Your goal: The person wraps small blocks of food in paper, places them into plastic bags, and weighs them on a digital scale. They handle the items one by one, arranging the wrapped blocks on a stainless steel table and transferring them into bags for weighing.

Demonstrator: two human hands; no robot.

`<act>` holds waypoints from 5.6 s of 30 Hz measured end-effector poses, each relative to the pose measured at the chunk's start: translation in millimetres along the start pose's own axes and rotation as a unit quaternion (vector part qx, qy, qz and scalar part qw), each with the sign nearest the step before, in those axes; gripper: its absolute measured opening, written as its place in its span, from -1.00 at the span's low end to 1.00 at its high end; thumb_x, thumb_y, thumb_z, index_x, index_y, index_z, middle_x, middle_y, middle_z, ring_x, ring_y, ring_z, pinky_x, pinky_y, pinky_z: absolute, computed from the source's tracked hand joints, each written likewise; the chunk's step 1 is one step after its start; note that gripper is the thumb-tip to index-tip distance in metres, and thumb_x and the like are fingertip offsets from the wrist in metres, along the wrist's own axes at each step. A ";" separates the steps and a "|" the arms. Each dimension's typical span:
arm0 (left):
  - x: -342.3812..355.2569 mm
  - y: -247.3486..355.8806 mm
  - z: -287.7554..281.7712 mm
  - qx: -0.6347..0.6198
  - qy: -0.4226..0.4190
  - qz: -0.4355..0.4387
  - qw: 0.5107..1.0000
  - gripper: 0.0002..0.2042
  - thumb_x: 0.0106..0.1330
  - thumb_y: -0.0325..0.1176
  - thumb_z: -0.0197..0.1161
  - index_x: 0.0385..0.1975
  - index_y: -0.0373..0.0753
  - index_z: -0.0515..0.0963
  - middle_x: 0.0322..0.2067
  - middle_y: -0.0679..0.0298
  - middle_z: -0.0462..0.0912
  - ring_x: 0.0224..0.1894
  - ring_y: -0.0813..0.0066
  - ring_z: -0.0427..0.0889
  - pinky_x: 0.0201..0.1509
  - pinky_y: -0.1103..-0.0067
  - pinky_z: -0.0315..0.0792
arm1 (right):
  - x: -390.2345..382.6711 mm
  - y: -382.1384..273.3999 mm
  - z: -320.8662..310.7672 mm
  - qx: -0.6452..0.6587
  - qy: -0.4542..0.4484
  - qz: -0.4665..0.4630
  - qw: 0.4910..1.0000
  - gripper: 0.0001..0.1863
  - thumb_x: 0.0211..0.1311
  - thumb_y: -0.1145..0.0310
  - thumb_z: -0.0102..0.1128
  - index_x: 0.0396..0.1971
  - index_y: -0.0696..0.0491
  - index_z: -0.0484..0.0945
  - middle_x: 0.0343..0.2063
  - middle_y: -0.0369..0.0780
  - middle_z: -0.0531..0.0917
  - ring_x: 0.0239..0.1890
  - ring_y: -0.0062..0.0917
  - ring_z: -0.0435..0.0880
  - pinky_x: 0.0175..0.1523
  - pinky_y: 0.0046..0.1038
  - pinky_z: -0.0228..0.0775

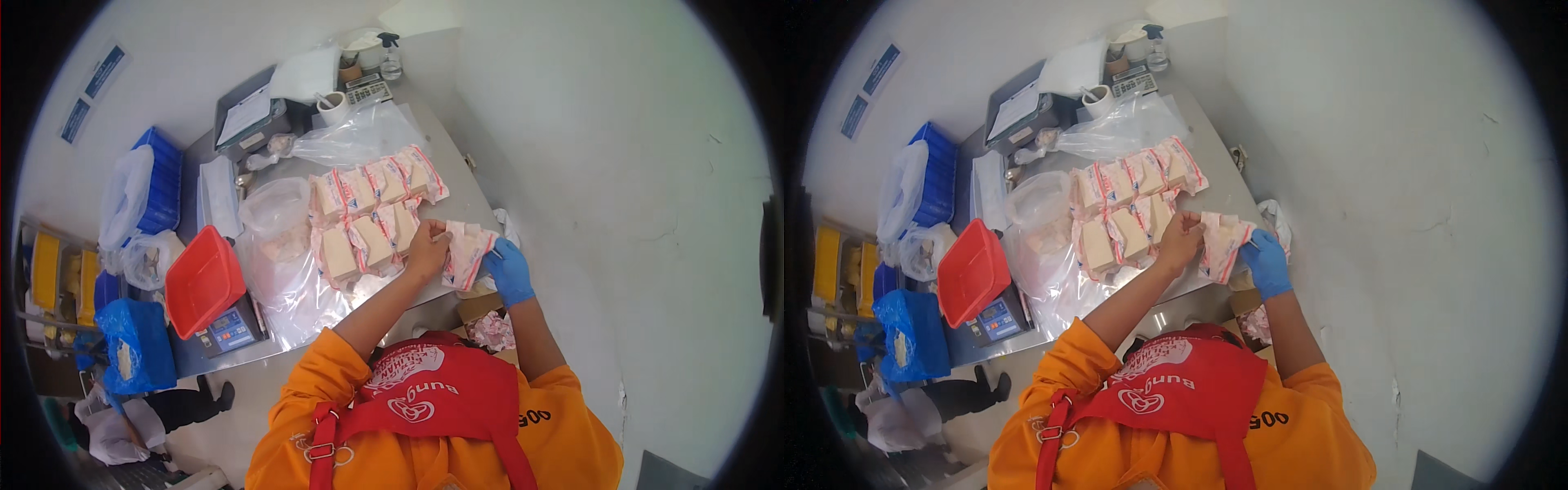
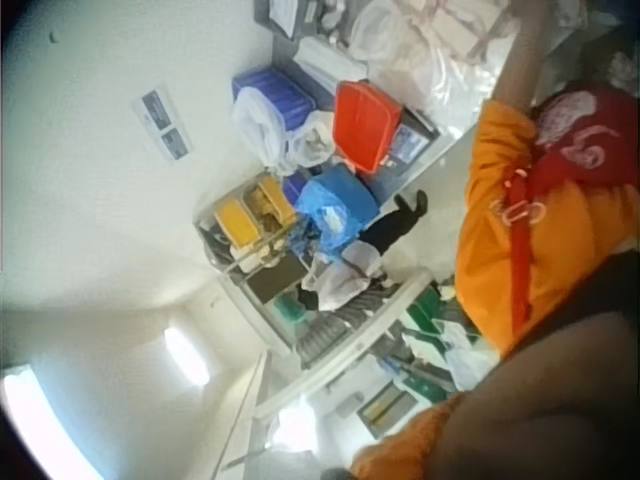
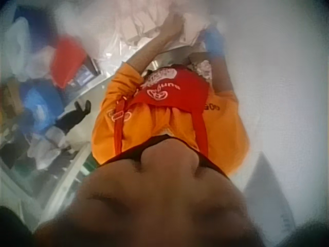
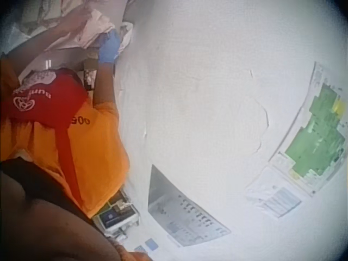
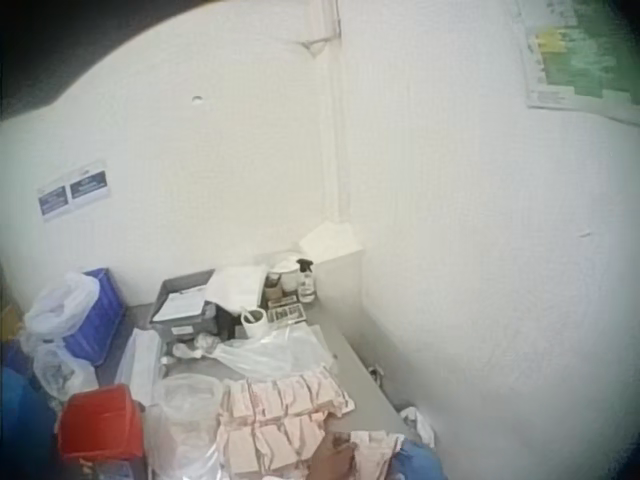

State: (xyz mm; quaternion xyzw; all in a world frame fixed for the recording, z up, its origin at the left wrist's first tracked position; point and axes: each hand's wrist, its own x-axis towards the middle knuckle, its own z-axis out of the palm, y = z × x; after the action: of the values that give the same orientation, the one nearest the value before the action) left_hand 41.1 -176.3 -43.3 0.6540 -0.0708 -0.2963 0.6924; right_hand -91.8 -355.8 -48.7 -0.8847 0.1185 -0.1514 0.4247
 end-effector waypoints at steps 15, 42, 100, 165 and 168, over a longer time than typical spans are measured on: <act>-52.5 -30.1 -0.7 0.304 0.002 0.075 0.950 -0.57 0.08 -0.23 0.41 -0.08 -0.33 0.61 -0.19 0.07 0.68 -0.21 0.27 0.72 -0.09 0.42 0.57 | -38.0 -7.1 61.1 0.457 0.119 0.395 0.788 -0.47 0.31 0.25 0.22 0.22 0.12 0.41 -0.04 -0.23 0.60 -0.09 -0.55 0.57 -0.05 -0.47 0.46; -74.3 -75.1 -4.6 0.300 0.041 0.233 0.924 -0.76 0.20 -0.38 0.11 -0.28 -0.41 0.61 -0.16 -0.02 0.60 -0.13 0.05 0.62 0.00 0.36 0.47 | -80.0 0.8 55.2 -0.014 0.204 0.041 0.978 -0.73 0.17 0.38 0.31 -0.61 0.18 0.46 -0.59 -0.25 0.50 -0.46 -0.50 0.52 -0.29 -0.44 0.36; -320.0 -4.9 -204.3 -0.229 0.371 -0.074 0.897 -0.85 0.44 -0.33 0.14 -0.12 -0.25 0.44 0.10 0.06 0.55 0.07 0.21 0.61 0.15 0.37 0.52 | 380.7 -110.2 277.5 -0.376 -0.104 -0.058 0.919 -0.74 0.14 0.14 0.27 -0.30 -0.02 0.74 -0.23 -0.09 0.72 -0.18 -0.20 0.72 -0.02 -0.15 0.56; -304.2 138.6 -488.4 0.564 0.312 0.187 0.742 -0.34 0.09 -0.56 0.22 0.30 -0.31 0.29 0.37 -0.17 0.21 0.07 -0.21 0.54 -0.07 0.18 0.55 | 82.2 -486.2 528.8 -0.288 -0.440 -0.230 0.819 -0.06 0.07 -0.20 0.24 0.46 -0.29 0.11 0.52 -0.17 -0.13 0.52 0.02 -0.25 0.26 0.57 -0.19; -286.1 119.4 -505.2 0.546 0.373 0.271 0.700 -0.46 0.12 -0.48 0.25 0.19 -0.24 0.40 0.31 -0.08 0.31 0.08 -0.17 0.55 -0.01 0.20 0.54 | 71.8 -504.1 526.6 -0.299 -0.513 -0.123 0.795 0.06 0.00 -0.21 0.31 0.50 -0.36 -0.02 0.55 -0.19 -0.30 0.51 0.15 -0.49 0.26 0.63 -0.31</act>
State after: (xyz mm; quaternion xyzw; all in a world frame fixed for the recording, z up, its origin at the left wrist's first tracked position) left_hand 91.4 400.3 84.6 0.9268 -0.1300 0.2630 0.2344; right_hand 209.7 304.8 47.6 -0.9226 -0.1873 0.3169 0.1149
